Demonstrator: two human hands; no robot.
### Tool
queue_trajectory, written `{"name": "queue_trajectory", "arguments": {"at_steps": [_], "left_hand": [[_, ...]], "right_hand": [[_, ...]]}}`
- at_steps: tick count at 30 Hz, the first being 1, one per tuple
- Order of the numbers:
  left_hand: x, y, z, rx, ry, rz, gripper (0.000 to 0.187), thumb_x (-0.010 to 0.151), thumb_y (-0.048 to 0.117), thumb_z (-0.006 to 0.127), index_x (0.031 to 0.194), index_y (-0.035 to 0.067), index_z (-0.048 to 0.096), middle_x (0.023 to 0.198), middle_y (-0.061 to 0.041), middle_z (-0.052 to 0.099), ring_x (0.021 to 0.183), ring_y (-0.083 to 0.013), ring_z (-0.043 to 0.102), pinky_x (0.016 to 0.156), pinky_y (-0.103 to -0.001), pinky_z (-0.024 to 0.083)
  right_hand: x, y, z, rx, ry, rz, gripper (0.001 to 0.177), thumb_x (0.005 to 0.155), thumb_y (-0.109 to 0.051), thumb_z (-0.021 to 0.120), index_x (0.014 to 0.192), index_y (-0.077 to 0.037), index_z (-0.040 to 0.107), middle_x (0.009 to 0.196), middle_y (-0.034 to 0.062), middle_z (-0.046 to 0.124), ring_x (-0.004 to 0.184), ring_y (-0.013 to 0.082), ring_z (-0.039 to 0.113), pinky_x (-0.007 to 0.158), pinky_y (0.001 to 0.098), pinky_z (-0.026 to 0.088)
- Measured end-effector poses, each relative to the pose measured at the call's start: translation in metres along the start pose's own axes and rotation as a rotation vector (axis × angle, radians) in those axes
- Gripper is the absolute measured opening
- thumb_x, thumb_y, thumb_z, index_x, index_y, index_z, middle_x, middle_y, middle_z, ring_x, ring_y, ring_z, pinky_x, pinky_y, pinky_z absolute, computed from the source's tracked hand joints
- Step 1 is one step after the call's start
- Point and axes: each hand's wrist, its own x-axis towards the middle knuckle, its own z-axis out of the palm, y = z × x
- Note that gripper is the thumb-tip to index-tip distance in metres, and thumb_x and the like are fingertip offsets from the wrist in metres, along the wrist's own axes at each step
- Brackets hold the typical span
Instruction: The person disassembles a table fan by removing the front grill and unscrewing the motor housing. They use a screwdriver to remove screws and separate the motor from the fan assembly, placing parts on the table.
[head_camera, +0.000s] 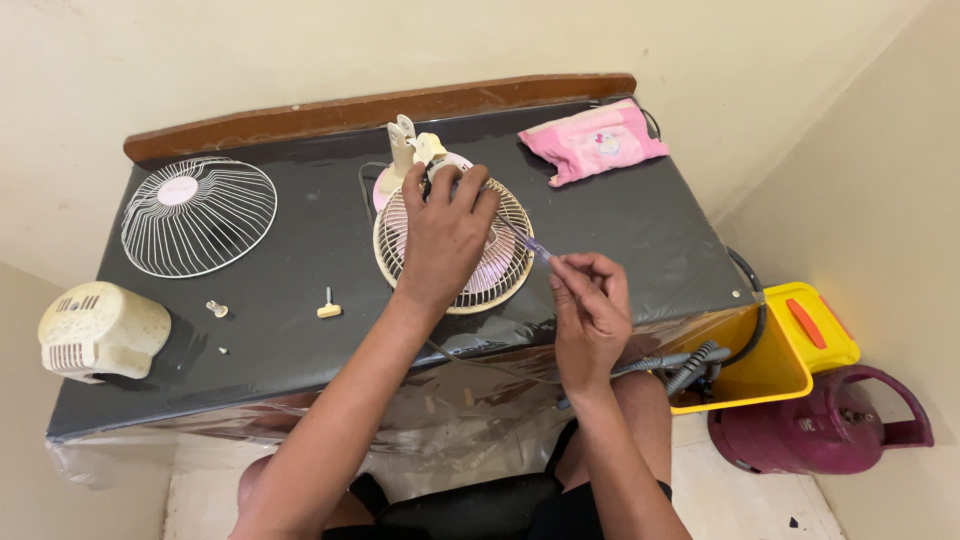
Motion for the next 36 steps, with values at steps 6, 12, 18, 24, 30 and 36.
{"name": "queue_trajectory", "arguments": {"at_steps": [6, 12, 18, 24, 30, 36], "left_hand": [[-0.001, -0.001, 0.002, 0.003, 0.006, 0.002, 0.023, 0.085, 0.013, 0.07, 0.107, 0.008, 0.069, 0.127, -0.007, 0.06, 0.119, -0.027, 0.055, 0.116, -0.058, 0.028], [0.0, -0.001, 0.007, -0.004, 0.049, 0.01, 0.013, 0.091, 0.018, 0.072, 0.101, 0.01, 0.07, 0.124, -0.005, 0.06, 0.121, -0.0265, 0.054, 0.119, -0.059, 0.024], [0.002, 0.0, 0.004, -0.039, 0.069, 0.063, 0.014, 0.092, 0.022, 0.075, 0.101, 0.013, 0.071, 0.12, -0.001, 0.062, 0.125, -0.0242, 0.054, 0.122, -0.059, 0.02], [0.004, 0.007, -0.007, -0.19, 0.1, 0.08, 0.016, 0.088, 0.024, 0.079, 0.096, 0.014, 0.069, 0.103, 0.003, 0.066, 0.123, -0.0216, 0.058, 0.122, -0.059, 0.019], [0.0, 0.013, -0.026, -0.316, 0.081, 0.054, 0.017, 0.088, 0.023, 0.081, 0.093, 0.013, 0.068, 0.094, 0.002, 0.068, 0.115, -0.0208, 0.061, 0.12, -0.054, 0.024], [-0.016, 0.013, -0.05, -0.347, 0.118, -0.02, 0.015, 0.088, 0.021, 0.081, 0.101, 0.014, 0.076, 0.095, 0.003, 0.069, 0.105, -0.0188, 0.061, 0.117, -0.05, 0.028]], "right_hand": [[0.003, 0.001, 0.001, 0.199, 0.017, 0.085, 0.031, 0.098, 0.009, 0.067, 0.128, 0.001, 0.064, 0.123, 0.0078, 0.058, 0.115, 0.0157, 0.064, 0.1, 0.0265, 0.054], [-0.001, 0.001, 0.001, 0.105, 0.064, 0.107, 0.024, 0.098, 0.008, 0.07, 0.121, 0.002, 0.067, 0.122, 0.0086, 0.062, 0.105, 0.0124, 0.063, 0.087, 0.0227, 0.054], [0.0, 0.0, -0.01, 0.187, 0.132, 0.109, 0.018, 0.099, 0.008, 0.069, 0.116, 0.001, 0.066, 0.122, 0.0082, 0.061, 0.107, 0.0129, 0.065, 0.087, 0.0233, 0.055], [0.005, -0.006, -0.029, 0.201, 0.128, 0.074, 0.011, 0.102, 0.008, 0.065, 0.111, 0.002, 0.064, 0.123, 0.0102, 0.062, 0.114, 0.0188, 0.067, 0.103, 0.0342, 0.06], [0.003, -0.014, -0.04, 0.283, 0.138, 0.111, 0.011, 0.102, 0.007, 0.066, 0.113, 0.003, 0.064, 0.121, 0.0117, 0.062, 0.113, 0.02, 0.068, 0.102, 0.0358, 0.061], [0.003, -0.021, -0.037, 0.323, 0.094, 0.125, 0.014, 0.101, 0.008, 0.067, 0.114, 0.004, 0.065, 0.119, 0.0128, 0.064, 0.109, 0.0204, 0.069, 0.1, 0.0356, 0.06]]}}
